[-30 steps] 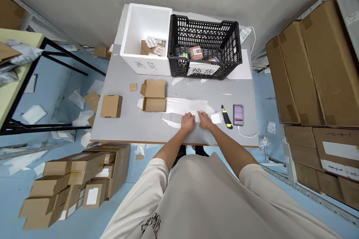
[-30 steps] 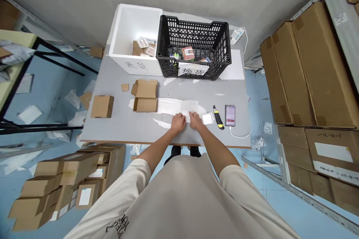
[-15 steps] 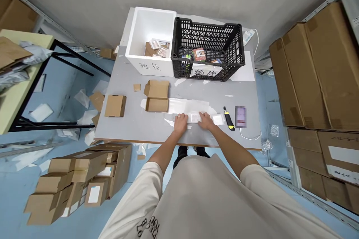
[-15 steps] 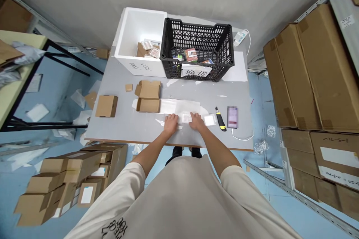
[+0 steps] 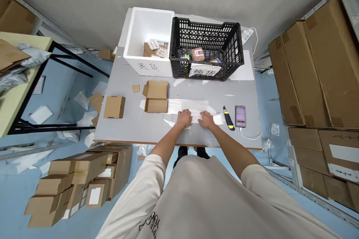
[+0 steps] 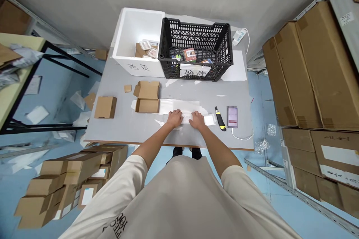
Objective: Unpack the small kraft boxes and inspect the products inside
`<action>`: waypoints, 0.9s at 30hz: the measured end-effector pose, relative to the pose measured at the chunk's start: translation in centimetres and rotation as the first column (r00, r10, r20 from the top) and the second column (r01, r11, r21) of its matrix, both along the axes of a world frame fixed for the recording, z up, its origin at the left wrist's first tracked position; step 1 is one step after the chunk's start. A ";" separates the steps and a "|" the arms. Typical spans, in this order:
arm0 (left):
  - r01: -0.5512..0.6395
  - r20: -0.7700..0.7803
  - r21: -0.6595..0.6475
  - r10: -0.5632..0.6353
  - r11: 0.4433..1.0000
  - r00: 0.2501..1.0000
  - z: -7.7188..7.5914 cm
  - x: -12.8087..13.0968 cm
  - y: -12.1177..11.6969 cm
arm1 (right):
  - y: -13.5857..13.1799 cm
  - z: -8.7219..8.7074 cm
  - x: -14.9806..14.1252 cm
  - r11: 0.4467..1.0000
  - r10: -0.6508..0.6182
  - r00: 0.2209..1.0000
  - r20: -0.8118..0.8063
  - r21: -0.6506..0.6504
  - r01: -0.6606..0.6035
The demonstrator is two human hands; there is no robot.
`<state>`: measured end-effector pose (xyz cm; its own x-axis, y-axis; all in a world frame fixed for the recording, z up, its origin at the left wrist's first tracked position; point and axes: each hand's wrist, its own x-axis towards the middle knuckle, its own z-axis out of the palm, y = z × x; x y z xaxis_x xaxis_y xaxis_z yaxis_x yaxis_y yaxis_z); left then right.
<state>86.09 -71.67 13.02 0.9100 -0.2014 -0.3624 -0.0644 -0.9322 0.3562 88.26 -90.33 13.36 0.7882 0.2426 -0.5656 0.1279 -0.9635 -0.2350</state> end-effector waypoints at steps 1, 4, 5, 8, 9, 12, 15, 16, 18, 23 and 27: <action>-0.017 -0.001 -0.008 0.017 1.000 1.000 -0.1 0.0 0.0 | -0.1 0.0 0.1 1.000 -0.018 1.000 0.006 0.012 0.018; -0.083 -0.031 -0.059 0.081 0.995 0.996 -0.3 0.2 0.1 | -0.5 0.2 0.4 0.997 -0.053 0.999 0.007 0.059 0.052; -0.100 -0.043 -0.074 0.097 0.992 0.994 -0.3 0.3 0.2 | -0.7 0.3 0.5 0.995 -0.052 0.999 0.001 0.081 0.051; -0.118 -0.070 -0.105 0.111 0.987 0.991 -0.3 0.8 0.7 | -1.4 0.7 0.7 0.991 -0.042 0.999 -0.032 0.127 0.046; -0.112 -0.075 -0.114 0.103 0.987 0.992 -0.2 0.9 0.8 | -1.6 0.8 0.7 0.991 -0.035 0.998 -0.044 0.131 0.040; -0.075 -0.101 -0.130 0.062 0.989 0.993 0.0 0.7 1.2 | -2.0 1.0 0.6 0.992 0.013 0.998 -0.061 0.126 -0.005; -0.031 -0.130 -0.121 0.015 0.992 0.991 0.1 -0.1 1.4 | -1.9 1.0 0.4 0.991 0.048 0.998 -0.045 0.126 -0.042; -0.005 -0.130 -0.114 -0.010 0.993 0.992 0.1 -0.5 1.4 | -1.8 1.0 0.3 0.991 0.053 0.998 -0.031 0.123 -0.049; 0.049 -0.115 -0.088 -0.059 0.995 0.992 -0.2 -1.4 1.4 | -1.4 0.9 0.1 0.993 0.069 0.998 0.000 0.098 -0.069; 0.023 -0.111 0.013 -0.022 1.000 0.994 -1.4 -3.1 1.7 | 0.2 0.4 -0.2 0.991 0.123 0.992 -0.012 -0.043 -0.123; 0.021 -0.103 0.051 -0.015 0.998 0.995 -1.6 -3.4 2.0 | 1.0 0.2 -0.4 0.982 0.156 0.988 0.022 -0.113 -0.152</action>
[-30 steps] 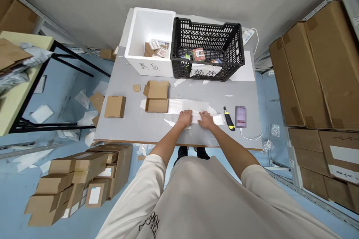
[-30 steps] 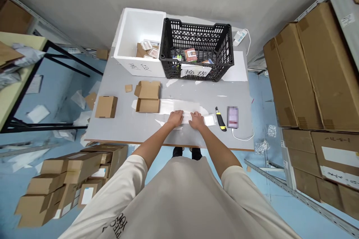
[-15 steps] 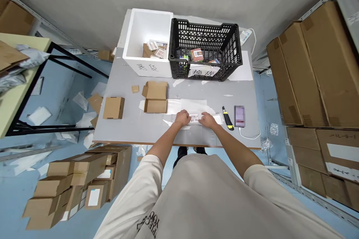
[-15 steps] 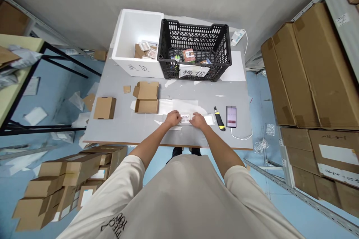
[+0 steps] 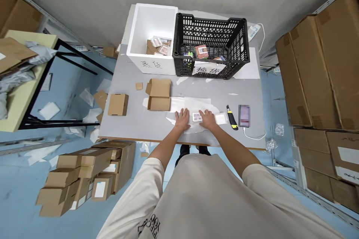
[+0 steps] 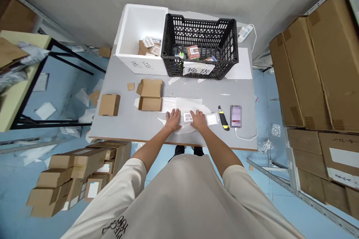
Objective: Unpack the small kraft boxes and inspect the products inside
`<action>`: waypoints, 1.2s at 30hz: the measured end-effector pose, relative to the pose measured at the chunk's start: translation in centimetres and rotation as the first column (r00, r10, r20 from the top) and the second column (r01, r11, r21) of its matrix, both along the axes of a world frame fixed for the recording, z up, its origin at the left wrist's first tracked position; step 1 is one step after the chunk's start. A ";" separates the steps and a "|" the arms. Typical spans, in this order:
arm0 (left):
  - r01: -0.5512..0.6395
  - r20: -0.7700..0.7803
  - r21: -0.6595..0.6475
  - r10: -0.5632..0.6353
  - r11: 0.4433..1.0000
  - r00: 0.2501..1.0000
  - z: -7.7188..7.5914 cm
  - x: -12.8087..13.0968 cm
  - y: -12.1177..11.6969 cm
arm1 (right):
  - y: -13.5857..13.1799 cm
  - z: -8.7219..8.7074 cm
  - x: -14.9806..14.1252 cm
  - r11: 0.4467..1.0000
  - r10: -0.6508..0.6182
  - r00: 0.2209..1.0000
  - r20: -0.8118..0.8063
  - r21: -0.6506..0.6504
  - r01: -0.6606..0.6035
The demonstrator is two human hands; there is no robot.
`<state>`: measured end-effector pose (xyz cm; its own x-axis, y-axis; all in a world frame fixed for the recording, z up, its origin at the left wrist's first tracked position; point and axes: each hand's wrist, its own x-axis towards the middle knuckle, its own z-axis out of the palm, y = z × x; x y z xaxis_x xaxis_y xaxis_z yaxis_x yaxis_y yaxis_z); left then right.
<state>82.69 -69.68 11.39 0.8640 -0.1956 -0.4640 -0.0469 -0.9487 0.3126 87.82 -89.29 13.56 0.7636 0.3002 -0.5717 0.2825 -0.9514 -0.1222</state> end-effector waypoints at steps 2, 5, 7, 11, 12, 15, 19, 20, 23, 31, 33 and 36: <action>-0.005 -0.005 0.015 0.005 1.000 1.000 0.1 0.0 0.0 | 0.1 0.0 -0.1 1.000 0.006 1.000 0.029 0.001 -0.006; -0.013 -0.014 0.026 0.013 1.000 1.000 0.4 0.1 0.0 | -0.3 0.4 -0.1 0.999 -0.007 0.999 0.039 0.037 0.005; -0.015 -0.022 0.022 0.015 1.000 1.000 0.7 0.1 -0.1 | -0.7 0.9 0.1 0.996 -0.020 1.000 0.018 0.084 0.019; -0.053 0.063 -0.084 0.058 0.995 0.996 2.2 0.1 -0.3 | -1.7 2.9 0.2 0.978 -0.055 0.997 0.046 0.206 0.045; -0.086 0.095 -0.151 0.101 0.985 0.990 2.8 0.2 -0.4 | -2.0 3.6 0.1 0.969 -0.076 0.995 0.066 0.240 0.058; -0.254 0.064 -0.432 0.311 0.865 0.948 4.8 0.4 -0.8 | -2.6 5.9 -0.4 0.924 -0.150 0.984 0.091 0.366 0.107; -0.423 -0.094 -0.680 0.501 0.599 0.860 7.8 0.6 -1.9 | -3.3 9.0 -1.2 0.847 -0.189 0.977 0.098 0.520 0.112; -0.435 -0.104 -0.704 0.524 0.561 0.845 8.6 0.6 -2.2 | -3.4 9.7 -1.4 0.831 -0.190 0.977 0.093 0.545 0.110; -0.443 -0.112 -0.755 0.570 0.484 0.814 10.5 0.5 -3.0 | -3.9 11.4 -1.9 0.786 -0.207 0.977 0.052 0.604 0.134; -0.404 -0.231 -0.901 0.615 0.157 0.754 13.9 0.5 -4.5 | -4.9 13.8 -2.1 0.509 -0.264 0.964 -0.025 0.846 0.161; -0.411 -0.264 -0.904 0.605 0.116 0.751 14.6 0.7 -4.8 | -5.1 14.5 -1.6 0.482 -0.241 0.970 -0.036 0.863 0.152; -0.442 -0.298 -0.890 0.592 0.112 0.749 15.2 1.1 -5.3 | -5.7 15.5 -1.0 0.478 -0.227 0.974 -0.015 0.870 0.125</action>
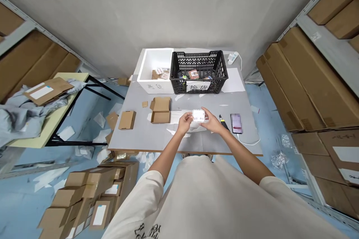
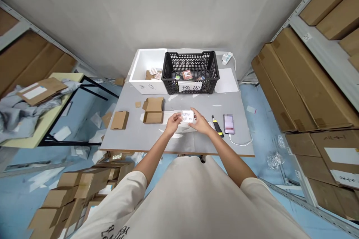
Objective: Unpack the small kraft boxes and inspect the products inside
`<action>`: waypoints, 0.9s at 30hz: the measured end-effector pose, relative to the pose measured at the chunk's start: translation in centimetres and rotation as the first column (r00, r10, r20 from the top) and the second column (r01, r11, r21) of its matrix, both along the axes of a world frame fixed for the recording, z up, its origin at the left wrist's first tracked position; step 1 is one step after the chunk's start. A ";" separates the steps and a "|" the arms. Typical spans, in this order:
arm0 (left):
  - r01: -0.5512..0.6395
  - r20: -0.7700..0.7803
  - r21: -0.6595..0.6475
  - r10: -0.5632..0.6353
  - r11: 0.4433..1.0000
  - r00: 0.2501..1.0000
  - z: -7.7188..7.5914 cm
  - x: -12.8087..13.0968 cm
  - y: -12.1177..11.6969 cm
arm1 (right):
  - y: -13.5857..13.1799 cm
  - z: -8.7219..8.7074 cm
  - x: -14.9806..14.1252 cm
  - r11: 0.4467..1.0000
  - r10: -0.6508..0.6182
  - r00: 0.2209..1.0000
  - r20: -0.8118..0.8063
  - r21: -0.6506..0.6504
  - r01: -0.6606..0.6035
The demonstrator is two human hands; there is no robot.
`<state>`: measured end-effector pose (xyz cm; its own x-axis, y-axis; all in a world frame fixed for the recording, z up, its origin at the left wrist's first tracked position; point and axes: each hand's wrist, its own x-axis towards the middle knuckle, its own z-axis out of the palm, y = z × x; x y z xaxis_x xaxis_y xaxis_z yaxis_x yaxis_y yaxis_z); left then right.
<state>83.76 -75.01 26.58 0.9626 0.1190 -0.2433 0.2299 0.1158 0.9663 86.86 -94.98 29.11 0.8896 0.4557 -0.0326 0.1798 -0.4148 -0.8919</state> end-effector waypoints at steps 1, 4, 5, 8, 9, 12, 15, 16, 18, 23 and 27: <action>0.005 -0.010 0.010 -0.004 1.000 1.000 0.1 0.1 -0.2 | -0.2 0.3 0.1 1.000 -0.006 1.000 0.018 -0.005 0.006; -0.013 0.002 0.105 0.013 0.994 1.000 0.4 0.2 -1.1 | -0.6 0.8 0.3 1.000 -0.012 0.996 0.092 -0.017 0.014; -0.037 0.024 0.160 0.033 0.986 0.999 0.6 0.1 -1.4 | -0.6 0.9 0.3 1.000 -0.011 0.993 0.118 -0.022 0.014; -0.109 0.105 0.303 0.080 0.947 0.991 1.4 0.1 -2.2 | -0.6 1.1 0.3 0.999 -0.015 0.984 0.176 -0.045 0.024; -0.109 0.117 0.321 0.075 0.941 0.990 1.7 0.1 -2.4 | -0.6 1.1 0.3 0.998 -0.022 0.982 0.190 -0.055 0.033; -0.023 0.103 0.281 -0.006 0.959 0.995 2.6 0.1 -2.7 | -0.5 1.3 0.4 0.996 -0.024 0.976 0.218 -0.082 0.043; 0.095 0.075 0.189 -0.111 0.977 0.991 3.1 0.0 -3.1 | -0.4 1.6 0.5 0.993 0.001 0.966 0.258 -0.112 0.029; 0.121 0.071 0.164 -0.134 0.979 0.988 3.1 0.0 -3.2 | -0.4 1.7 0.6 0.992 0.011 0.961 0.275 -0.125 0.025; 0.144 0.075 0.129 -0.155 0.981 0.985 3.1 0.0 -3.5 | -0.4 1.8 0.6 0.988 0.026 0.950 0.312 -0.153 0.023; 0.064 0.084 0.117 -0.074 0.991 0.994 2.5 0.2 -3.8 | -1.1 1.3 0.7 0.981 0.069 0.945 0.321 -0.195 -0.005; -0.023 0.005 0.081 0.022 0.996 1.000 1.9 0.4 -3.6 | -2.3 0.3 0.7 0.987 0.013 0.968 0.251 -0.161 0.029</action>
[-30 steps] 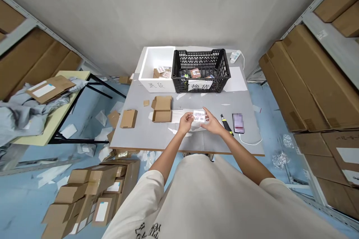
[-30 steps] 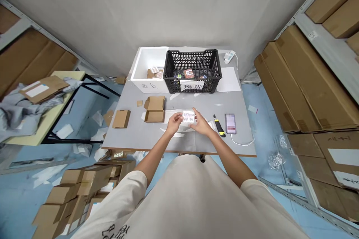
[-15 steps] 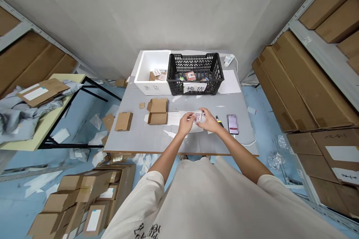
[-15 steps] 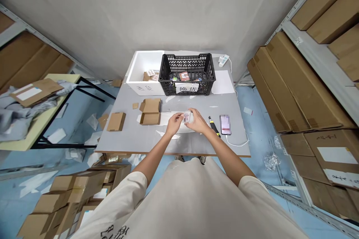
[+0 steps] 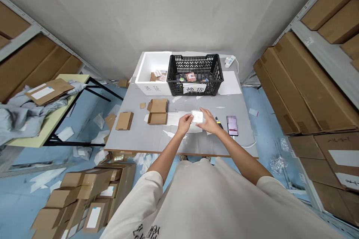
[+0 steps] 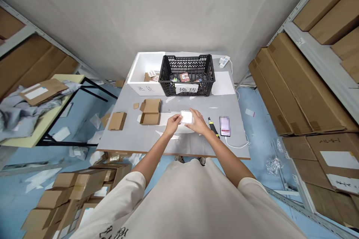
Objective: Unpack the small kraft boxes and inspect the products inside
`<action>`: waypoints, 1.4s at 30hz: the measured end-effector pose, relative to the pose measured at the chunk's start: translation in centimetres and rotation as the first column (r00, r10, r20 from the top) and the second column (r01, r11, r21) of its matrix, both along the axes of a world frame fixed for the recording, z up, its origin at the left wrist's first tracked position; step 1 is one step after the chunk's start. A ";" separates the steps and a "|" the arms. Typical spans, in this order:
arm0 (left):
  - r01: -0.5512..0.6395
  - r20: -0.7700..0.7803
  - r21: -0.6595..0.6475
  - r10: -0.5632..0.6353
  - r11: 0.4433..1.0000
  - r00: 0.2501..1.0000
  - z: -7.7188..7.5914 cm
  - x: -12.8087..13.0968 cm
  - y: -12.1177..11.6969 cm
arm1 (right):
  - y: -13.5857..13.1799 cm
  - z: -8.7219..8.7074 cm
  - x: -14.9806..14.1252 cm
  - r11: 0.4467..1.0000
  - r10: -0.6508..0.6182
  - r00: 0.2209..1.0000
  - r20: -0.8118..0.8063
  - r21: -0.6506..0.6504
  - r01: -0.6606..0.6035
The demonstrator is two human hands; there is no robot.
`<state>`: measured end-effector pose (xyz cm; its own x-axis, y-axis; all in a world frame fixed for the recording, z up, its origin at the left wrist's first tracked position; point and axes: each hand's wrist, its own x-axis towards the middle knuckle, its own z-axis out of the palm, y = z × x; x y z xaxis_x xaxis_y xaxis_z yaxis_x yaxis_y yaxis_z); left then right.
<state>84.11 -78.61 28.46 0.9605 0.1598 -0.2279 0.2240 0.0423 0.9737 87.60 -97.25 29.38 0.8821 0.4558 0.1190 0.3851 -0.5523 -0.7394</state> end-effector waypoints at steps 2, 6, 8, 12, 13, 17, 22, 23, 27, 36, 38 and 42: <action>-0.014 -0.028 -0.008 0.014 1.000 1.000 -0.1 0.0 0.1 | -0.6 -0.3 0.1 0.999 -0.012 0.999 -0.033 0.045 0.014; -0.028 -0.053 -0.030 0.027 0.999 0.998 0.0 -0.1 -0.4 | -1.4 0.3 0.3 0.988 0.031 0.997 -0.064 0.154 -0.020; -0.032 -0.076 -0.069 0.026 0.997 0.997 0.0 0.0 -0.9 | -1.7 0.9 0.3 0.980 0.055 0.995 -0.084 0.196 -0.037; -0.052 -0.086 -0.036 0.049 0.998 0.995 0.2 0.0 -1.9 | -2.1 2.0 0.2 0.971 0.064 0.994 -0.090 0.234 -0.041; -0.079 -0.053 0.019 0.080 0.997 0.995 0.3 0.0 -2.2 | -2.2 2.1 0.2 0.973 0.059 0.995 -0.084 0.228 -0.038; -0.059 0.045 0.098 0.055 0.993 0.998 1.4 -0.6 -3.3 | -2.7 2.1 0.0 0.985 0.065 0.995 -0.080 0.164 -0.051; -0.010 0.039 0.119 0.005 0.993 0.999 2.2 -1.8 -4.6 | -2.9 1.5 0.2 0.991 0.114 0.991 0.062 0.067 -0.119; -0.020 0.041 0.098 0.016 0.995 0.999 2.1 -2.0 -4.7 | -2.8 1.3 0.3 0.989 0.135 0.987 0.088 0.047 -0.140; -0.083 0.020 -0.065 0.085 0.994 0.996 1.5 -2.6 -4.1 | -2.6 0.7 0.5 0.978 0.202 0.974 0.106 0.032 -0.207; -0.116 -0.046 -0.118 0.112 0.986 0.993 0.6 -2.7 1.2 | 1.0 1.0 0.7 0.976 0.200 0.977 0.074 0.073 -0.206; -0.128 -0.034 -0.070 0.126 0.989 0.991 0.3 -2.5 2.9 | 2.6 1.0 0.8 0.979 0.182 0.980 0.077 0.079 -0.188; -0.152 0.012 0.019 0.152 0.988 0.988 -0.3 -1.9 7.2 | 6.7 0.8 1.3 0.986 0.135 0.989 0.059 0.087 -0.140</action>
